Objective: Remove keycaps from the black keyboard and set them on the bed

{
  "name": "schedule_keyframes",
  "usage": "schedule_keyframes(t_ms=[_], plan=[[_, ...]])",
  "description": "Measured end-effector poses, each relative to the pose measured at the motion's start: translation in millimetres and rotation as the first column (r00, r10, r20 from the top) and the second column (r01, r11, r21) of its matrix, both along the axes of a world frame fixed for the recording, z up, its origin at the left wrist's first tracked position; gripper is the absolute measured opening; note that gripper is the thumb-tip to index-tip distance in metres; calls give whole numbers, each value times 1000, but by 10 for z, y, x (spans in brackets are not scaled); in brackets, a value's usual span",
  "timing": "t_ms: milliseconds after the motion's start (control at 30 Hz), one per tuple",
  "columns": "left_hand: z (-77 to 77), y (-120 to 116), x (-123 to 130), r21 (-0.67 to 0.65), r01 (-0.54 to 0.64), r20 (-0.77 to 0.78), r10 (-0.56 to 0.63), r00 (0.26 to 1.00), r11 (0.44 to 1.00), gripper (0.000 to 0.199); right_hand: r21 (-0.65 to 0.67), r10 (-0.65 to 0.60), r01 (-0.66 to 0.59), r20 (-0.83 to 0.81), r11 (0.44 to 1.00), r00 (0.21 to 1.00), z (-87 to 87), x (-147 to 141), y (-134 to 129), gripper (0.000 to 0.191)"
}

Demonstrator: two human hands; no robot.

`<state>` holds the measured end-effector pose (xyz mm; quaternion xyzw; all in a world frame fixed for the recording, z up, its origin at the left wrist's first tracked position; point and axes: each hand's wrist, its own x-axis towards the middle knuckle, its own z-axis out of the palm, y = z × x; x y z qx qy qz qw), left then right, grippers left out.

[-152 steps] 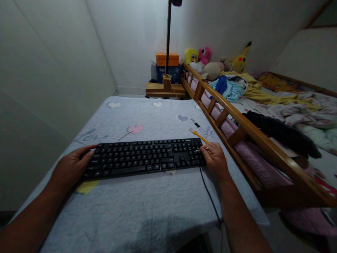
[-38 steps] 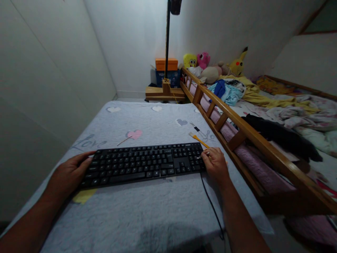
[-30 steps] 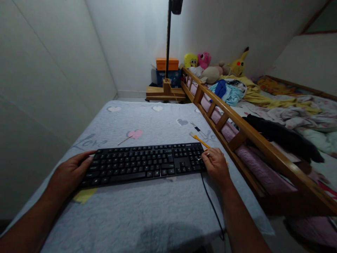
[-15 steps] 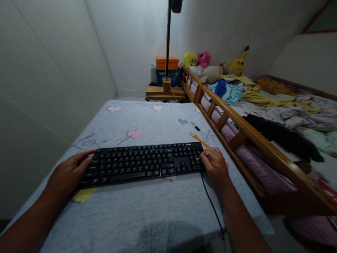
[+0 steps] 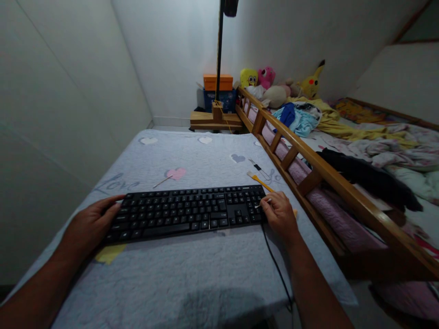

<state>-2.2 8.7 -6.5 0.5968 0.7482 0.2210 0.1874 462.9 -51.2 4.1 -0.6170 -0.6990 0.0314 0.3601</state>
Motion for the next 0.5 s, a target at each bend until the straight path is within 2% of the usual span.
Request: schedule_keyframes(t_ms=[500], plan=[[-13, 12, -25, 29, 9, -15, -8, 1000, 1000, 55, 14, -17, 17, 7, 1000, 1000, -18, -6, 0, 18]])
